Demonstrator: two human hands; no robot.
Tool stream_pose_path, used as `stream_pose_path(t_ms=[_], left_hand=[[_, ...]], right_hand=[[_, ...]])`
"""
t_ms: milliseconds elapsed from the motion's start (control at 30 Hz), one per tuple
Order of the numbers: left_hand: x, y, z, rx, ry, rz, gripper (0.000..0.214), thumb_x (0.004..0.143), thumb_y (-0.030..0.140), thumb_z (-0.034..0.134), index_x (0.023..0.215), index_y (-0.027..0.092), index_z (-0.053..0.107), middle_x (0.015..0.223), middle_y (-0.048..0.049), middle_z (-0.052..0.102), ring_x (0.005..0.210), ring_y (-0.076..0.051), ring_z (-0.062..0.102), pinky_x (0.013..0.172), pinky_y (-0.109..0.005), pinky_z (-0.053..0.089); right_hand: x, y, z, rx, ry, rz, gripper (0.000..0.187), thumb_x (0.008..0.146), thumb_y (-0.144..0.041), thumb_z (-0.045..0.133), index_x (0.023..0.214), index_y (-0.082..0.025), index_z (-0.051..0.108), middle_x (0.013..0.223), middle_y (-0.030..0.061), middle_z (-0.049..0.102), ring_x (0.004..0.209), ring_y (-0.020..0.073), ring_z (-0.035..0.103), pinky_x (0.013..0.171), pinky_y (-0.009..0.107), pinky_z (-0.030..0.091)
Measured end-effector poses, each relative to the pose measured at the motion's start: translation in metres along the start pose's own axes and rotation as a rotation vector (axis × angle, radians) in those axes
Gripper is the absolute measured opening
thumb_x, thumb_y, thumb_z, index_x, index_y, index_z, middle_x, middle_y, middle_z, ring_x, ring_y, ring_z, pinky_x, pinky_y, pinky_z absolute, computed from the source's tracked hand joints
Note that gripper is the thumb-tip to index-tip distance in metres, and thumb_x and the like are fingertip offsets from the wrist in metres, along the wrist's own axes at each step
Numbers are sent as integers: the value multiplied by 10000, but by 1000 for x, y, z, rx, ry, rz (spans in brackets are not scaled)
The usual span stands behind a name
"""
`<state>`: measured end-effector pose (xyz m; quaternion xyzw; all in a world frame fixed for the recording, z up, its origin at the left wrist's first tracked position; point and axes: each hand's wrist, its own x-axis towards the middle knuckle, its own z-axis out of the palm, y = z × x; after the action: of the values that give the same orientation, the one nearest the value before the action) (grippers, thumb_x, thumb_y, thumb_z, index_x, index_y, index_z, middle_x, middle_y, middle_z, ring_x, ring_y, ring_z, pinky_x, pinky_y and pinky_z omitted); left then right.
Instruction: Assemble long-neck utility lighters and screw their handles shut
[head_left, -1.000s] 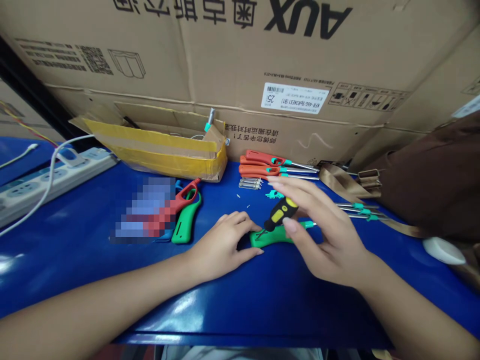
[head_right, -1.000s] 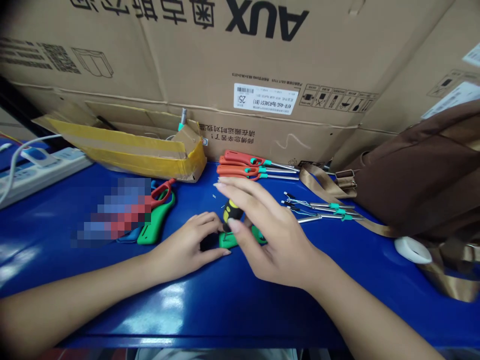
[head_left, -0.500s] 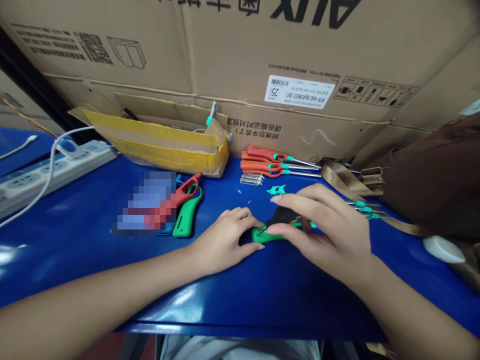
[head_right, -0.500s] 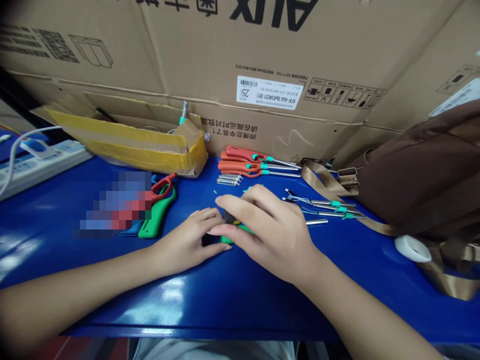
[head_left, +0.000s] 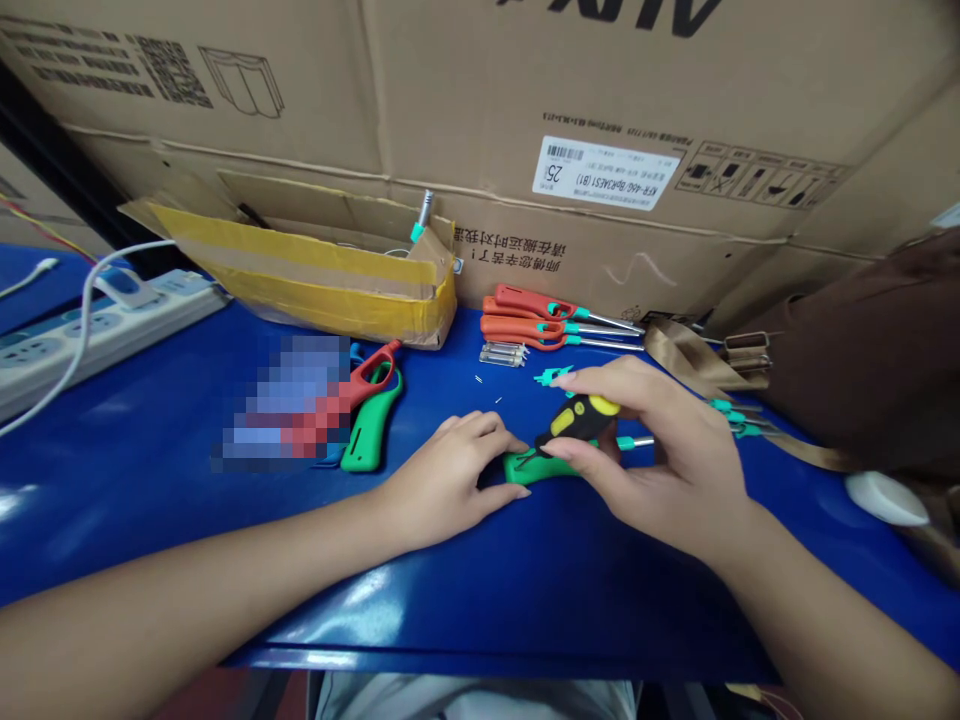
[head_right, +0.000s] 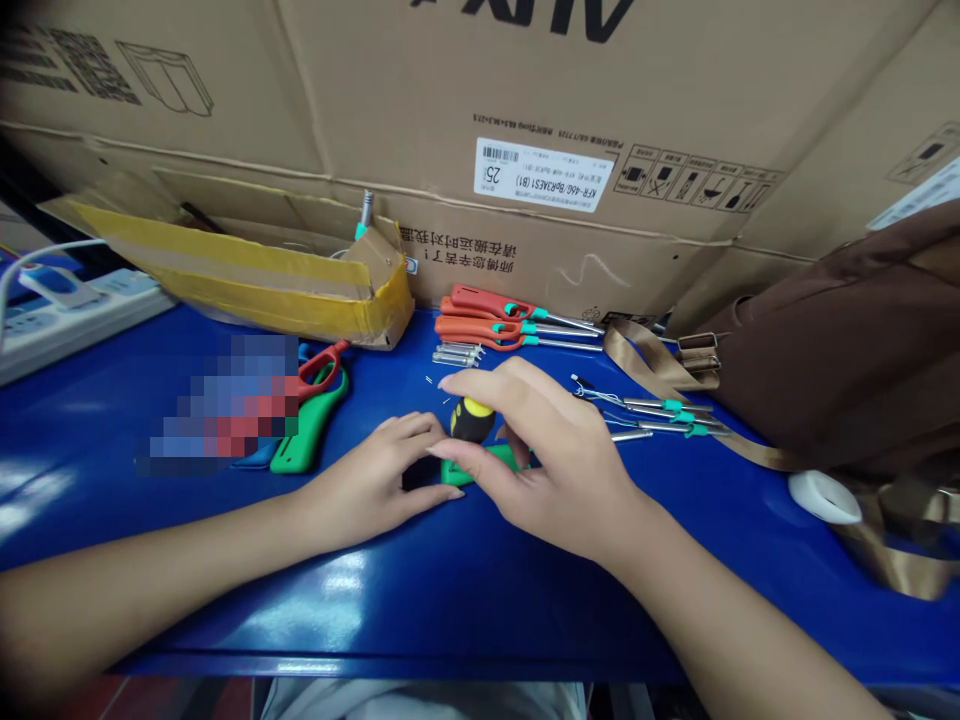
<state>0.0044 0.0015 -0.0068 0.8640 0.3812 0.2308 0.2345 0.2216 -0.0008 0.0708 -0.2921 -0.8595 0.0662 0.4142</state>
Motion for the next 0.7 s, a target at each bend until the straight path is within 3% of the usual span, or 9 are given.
stream_pose_path(t_ms=[133, 200, 267, 467, 700], left_hand=[[0, 1, -1, 3, -11, -8, 277, 917, 353, 749, 1127, 202, 650, 1103, -66, 641, 1078, -275, 597, 916, -435, 473], [0, 1, -1, 4, -19, -14, 284, 917, 357, 746, 1138, 204, 654, 1115, -69, 644, 1086, -280, 596, 923, -444, 477], [0, 0, -1, 3, -24, -17, 295, 923, 352, 737, 1168, 210, 653, 1136, -73, 649, 1104, -284, 596, 946, -457, 477], [0, 0, 0, -9, 2, -10, 327, 919, 345, 739, 1203, 214, 645, 1213, -89, 651, 1168, -299, 592, 1021, -497, 454], [0, 2, 1, -10, 20, 6, 268, 916, 316, 743, 1147, 216, 652, 1068, -55, 641, 1060, -275, 608, 925, -460, 489]], right_hand=[[0, 0, -7, 41, -179, 23, 578, 985, -140, 563, 1540, -230, 425, 1407, 84, 649, 1176, 202, 666, 883, 303, 596], [0, 0, -8, 91, -179, 9, 596, 985, -102, 538, 1551, -246, 418, 1372, 55, 676, 1191, 179, 666, 960, 299, 579], [1, 0, -5, 92, -113, -46, 545, 963, -88, 578, 1480, -250, 515, 1289, 34, 717, 1145, 164, 683, 979, 283, 568], [5, -6, 4, 0, -38, -59, 343, 954, -112, 616, 1270, -242, 649, 1138, 45, 749, 926, 165, 723, 836, 288, 602], [6, -7, 6, -83, 70, -31, 277, 895, -254, 759, 1158, -248, 674, 834, 11, 685, 664, 157, 623, 625, 296, 570]])
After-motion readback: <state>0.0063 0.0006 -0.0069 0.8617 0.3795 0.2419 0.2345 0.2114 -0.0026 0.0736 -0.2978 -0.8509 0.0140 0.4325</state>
